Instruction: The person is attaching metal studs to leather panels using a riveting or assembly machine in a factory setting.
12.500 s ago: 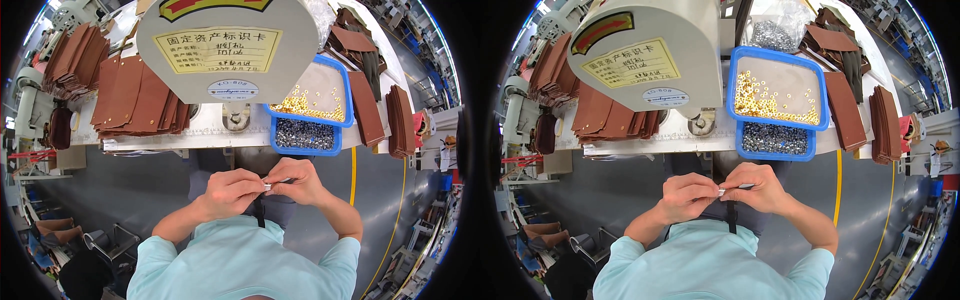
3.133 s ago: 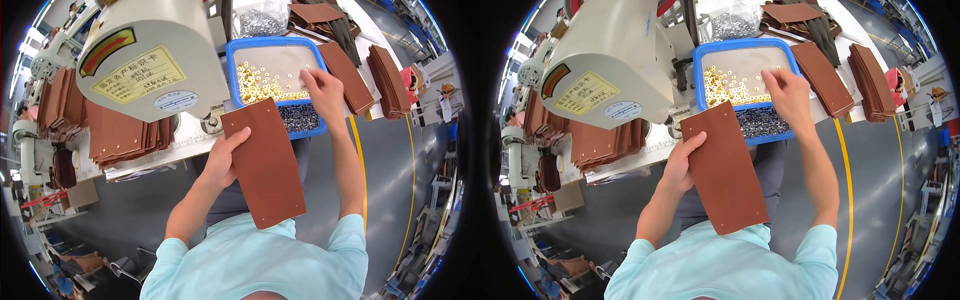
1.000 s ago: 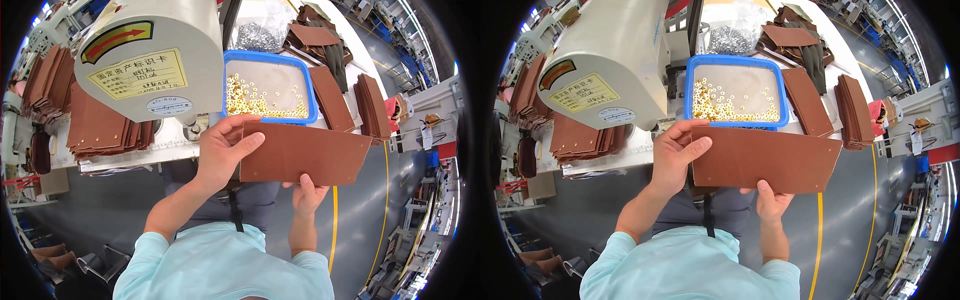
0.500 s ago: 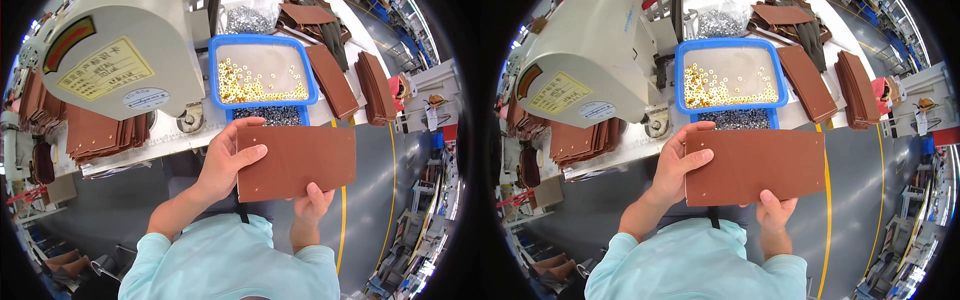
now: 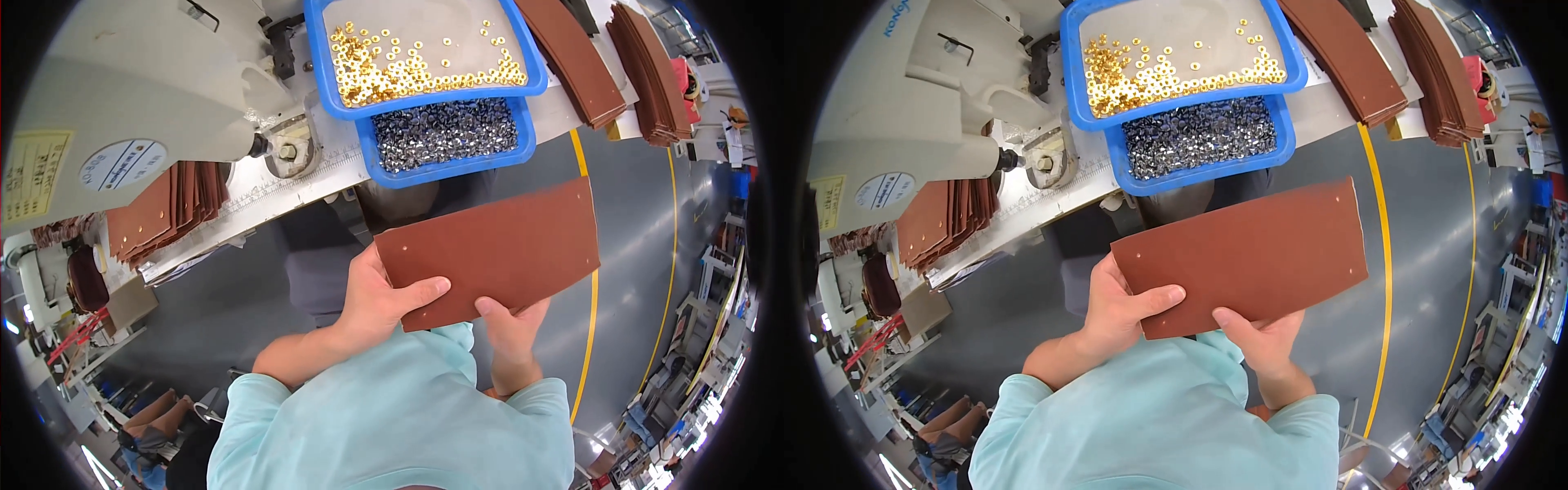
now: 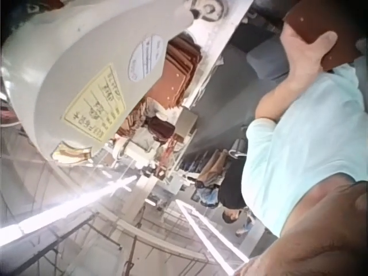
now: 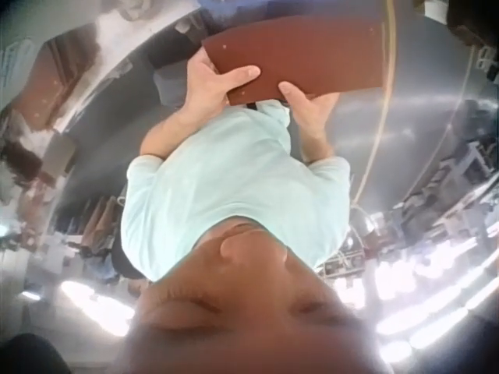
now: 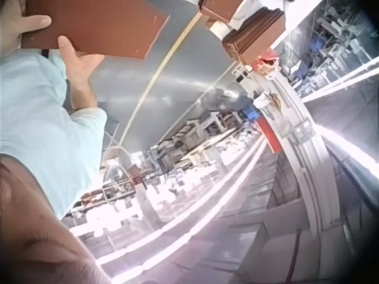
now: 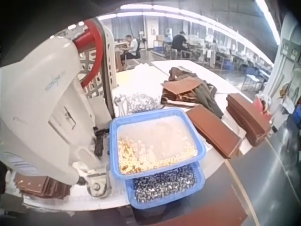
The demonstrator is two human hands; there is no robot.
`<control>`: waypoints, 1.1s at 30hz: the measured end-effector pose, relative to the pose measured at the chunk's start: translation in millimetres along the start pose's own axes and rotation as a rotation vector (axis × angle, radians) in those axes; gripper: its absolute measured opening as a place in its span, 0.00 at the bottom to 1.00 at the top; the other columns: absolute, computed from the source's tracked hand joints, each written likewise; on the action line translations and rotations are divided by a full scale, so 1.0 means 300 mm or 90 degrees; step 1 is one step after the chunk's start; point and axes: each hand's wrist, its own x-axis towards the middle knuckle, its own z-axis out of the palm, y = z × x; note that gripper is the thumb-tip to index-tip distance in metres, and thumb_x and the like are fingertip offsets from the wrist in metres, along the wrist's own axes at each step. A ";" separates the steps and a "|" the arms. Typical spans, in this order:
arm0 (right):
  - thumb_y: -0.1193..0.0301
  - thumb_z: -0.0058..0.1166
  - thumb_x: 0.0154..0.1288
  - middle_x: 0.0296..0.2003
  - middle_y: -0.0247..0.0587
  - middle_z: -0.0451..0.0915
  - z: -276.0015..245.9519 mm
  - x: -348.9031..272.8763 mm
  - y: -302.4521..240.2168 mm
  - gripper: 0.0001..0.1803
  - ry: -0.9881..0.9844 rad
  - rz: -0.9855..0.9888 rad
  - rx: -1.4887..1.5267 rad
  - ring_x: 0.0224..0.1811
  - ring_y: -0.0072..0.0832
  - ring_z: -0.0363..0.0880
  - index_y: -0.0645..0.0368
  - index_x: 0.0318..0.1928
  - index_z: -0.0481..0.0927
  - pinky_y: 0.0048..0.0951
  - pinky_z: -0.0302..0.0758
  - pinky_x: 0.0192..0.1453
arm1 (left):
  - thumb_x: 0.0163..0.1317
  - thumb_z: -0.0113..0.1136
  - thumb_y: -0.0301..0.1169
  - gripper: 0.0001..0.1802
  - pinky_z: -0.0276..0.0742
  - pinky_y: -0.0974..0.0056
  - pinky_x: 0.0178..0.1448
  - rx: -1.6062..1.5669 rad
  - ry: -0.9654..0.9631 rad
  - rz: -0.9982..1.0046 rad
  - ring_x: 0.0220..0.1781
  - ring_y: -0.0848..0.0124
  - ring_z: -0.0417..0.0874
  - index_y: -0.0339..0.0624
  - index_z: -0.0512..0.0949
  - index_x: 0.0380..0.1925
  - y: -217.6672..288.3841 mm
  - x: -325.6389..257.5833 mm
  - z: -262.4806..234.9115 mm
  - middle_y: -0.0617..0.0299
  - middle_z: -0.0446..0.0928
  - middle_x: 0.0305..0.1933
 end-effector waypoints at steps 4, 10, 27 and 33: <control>0.84 0.62 0.53 0.52 0.45 0.78 0.003 0.005 0.019 0.31 -0.008 0.064 -0.012 0.53 0.31 0.79 0.65 0.59 0.70 0.34 0.77 0.57 | 0.57 0.72 0.21 0.26 0.80 0.64 0.56 0.043 0.035 0.067 0.53 0.72 0.82 0.33 0.73 0.55 -0.024 -0.002 -0.005 0.55 0.81 0.53; 0.84 0.61 0.52 0.51 0.44 0.80 -0.041 0.033 -0.014 0.28 -0.010 0.159 0.030 0.53 0.31 0.80 0.67 0.57 0.72 0.35 0.76 0.57 | 0.62 0.66 0.21 0.21 0.84 0.65 0.52 -0.053 0.007 -0.051 0.48 0.70 0.86 0.30 0.75 0.54 0.054 0.009 -0.057 0.51 0.84 0.49; 0.71 0.48 0.73 0.49 0.47 0.84 -0.070 0.008 0.004 0.17 0.009 0.162 0.080 0.49 0.30 0.83 0.72 0.53 0.78 0.28 0.78 0.52 | 0.69 0.63 0.28 0.08 0.74 0.76 0.34 0.108 -0.054 -0.139 0.32 0.84 0.81 0.33 0.84 0.36 0.072 -0.005 -0.062 0.64 0.85 0.30; 0.68 0.44 0.78 0.45 0.40 0.83 -0.085 0.030 -0.009 0.18 -0.003 0.204 0.087 0.44 0.20 0.79 0.70 0.53 0.79 0.26 0.76 0.46 | 0.71 0.61 0.28 0.09 0.72 0.74 0.34 0.093 -0.091 -0.073 0.32 0.85 0.77 0.32 0.84 0.37 0.029 0.001 -0.105 0.66 0.84 0.32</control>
